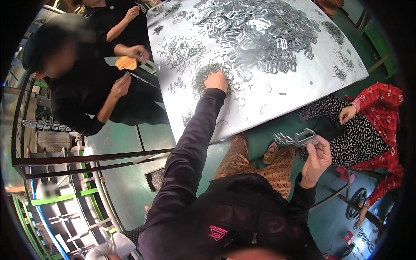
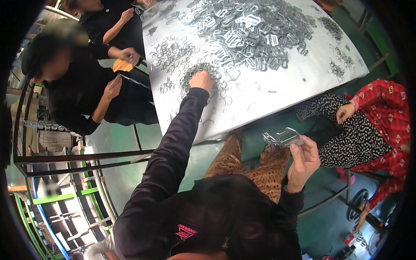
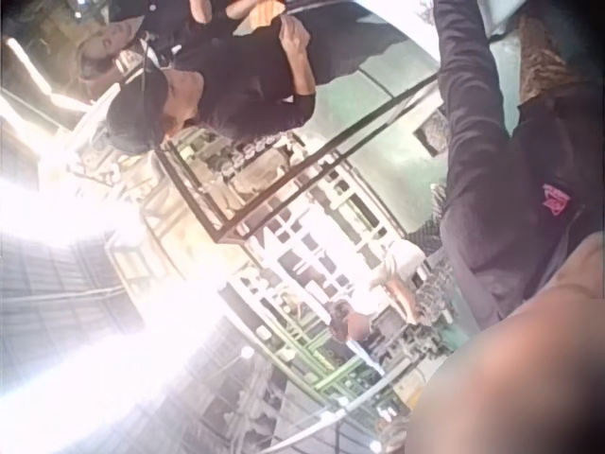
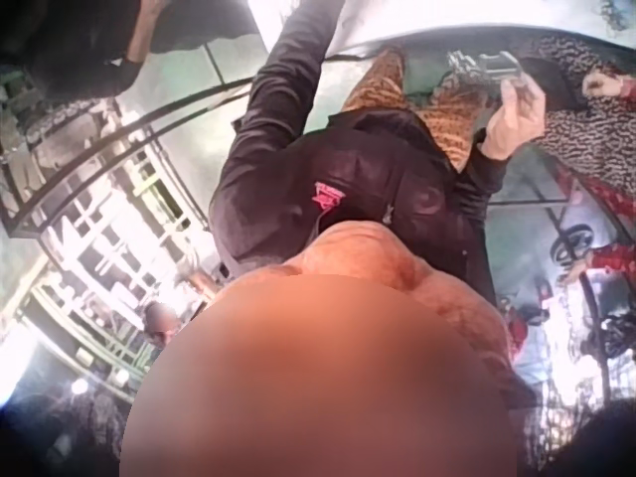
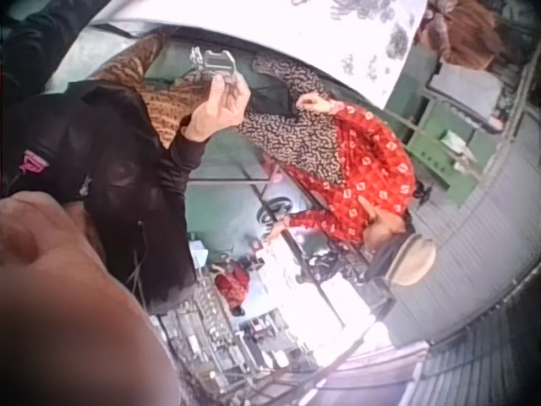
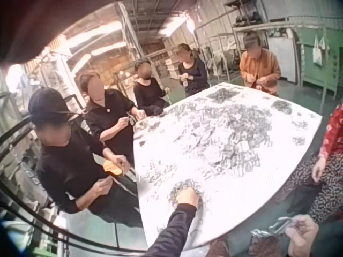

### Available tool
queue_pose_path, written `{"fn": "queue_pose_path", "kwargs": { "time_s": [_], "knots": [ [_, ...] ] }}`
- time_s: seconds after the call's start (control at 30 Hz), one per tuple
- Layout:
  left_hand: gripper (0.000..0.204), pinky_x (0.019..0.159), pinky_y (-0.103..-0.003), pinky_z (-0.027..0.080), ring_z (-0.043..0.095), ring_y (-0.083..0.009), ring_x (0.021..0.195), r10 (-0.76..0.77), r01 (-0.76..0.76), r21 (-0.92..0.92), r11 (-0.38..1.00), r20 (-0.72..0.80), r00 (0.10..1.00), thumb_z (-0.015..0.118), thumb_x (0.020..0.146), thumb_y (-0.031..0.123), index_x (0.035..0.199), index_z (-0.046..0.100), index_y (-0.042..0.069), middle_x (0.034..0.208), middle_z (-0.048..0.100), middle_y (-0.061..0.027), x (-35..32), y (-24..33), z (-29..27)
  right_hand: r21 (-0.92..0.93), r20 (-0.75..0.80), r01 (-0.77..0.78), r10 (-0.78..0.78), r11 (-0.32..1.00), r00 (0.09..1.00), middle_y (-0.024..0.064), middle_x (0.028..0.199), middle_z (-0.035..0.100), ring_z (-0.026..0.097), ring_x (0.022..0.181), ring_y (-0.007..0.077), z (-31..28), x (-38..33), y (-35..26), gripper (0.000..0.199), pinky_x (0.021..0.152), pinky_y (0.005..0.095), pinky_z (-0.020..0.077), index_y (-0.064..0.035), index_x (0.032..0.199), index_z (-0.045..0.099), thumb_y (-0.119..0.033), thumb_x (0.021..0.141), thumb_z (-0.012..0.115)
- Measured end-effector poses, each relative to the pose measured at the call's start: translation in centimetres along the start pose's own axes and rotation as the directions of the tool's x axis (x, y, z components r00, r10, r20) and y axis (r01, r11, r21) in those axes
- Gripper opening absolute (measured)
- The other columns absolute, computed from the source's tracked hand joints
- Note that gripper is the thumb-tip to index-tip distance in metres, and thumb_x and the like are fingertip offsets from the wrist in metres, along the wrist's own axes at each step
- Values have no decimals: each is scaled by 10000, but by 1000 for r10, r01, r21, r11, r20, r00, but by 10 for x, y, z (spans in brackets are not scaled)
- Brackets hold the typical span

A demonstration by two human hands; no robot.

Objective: The person assembles small metal hardware components by hand at a table. They pick up metal clips and wire loops, connect them together, and place the finished assemblies onto a nearby rack. Other workers are also assembling similar parts at the same table.

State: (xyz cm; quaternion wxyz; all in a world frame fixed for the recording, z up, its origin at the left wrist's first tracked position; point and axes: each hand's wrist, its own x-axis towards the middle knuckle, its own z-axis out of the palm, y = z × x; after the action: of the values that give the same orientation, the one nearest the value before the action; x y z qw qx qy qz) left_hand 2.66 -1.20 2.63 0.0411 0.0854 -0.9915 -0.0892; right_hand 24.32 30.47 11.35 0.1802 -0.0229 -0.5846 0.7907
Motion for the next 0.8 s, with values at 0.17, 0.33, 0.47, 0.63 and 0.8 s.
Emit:
{"fn": "queue_pose_path", "kwargs": {
  "time_s": [0.17,0.33,0.47,0.63,0.8],
  "knots": [
    [193,720,-442,540,665,-344,834,75,-76,-15,997,-38,996,715,707,230,797,720,59,847,689,-163,-16,-15,4,-11,7,-5,5,1000,1000,102,997,638,604,896,135,1,0,1,262,837,244,469,57,1071,582,105,819,632],
    [166,711,-430,532,666,-326,779,73,-56,-164,985,101,992,742,696,230,807,738,106,805,695,-138,-17,-40,-22,-9,38,-9,9,1000,999,95,989,635,599,901,135,-4,-3,3,256,842,245,464,57,1068,582,98,820,634],
    [142,702,-414,524,665,-307,741,223,-243,-205,948,-114,968,733,733,238,809,744,118,763,693,-121,22,-38,-24,-21,20,-10,10,1000,1000,95,992,633,598,906,135,-6,-5,2,255,843,248,464,59,1072,578,100,824,626],
    [174,761,-427,523,626,-330,915,232,-233,10,973,-116,966,702,761,237,891,723,123,925,669,-133,31,-12,11,-49,-19,10,-11,999,1000,100,998,634,600,911,139,-7,-10,-4,258,845,252,465,62,1075,572,98,825,624],
    [143,753,-434,519,616,-342,882,254,-281,-171,944,-167,953,670,796,186,910,688,104,904,654,-146,-14,-7,19,-58,-14,3,-3,998,1000,96,996,629,598,903,137,-6,-5,-3,266,840,252,465,51,1061,576,108,808,635]
  ]
}}
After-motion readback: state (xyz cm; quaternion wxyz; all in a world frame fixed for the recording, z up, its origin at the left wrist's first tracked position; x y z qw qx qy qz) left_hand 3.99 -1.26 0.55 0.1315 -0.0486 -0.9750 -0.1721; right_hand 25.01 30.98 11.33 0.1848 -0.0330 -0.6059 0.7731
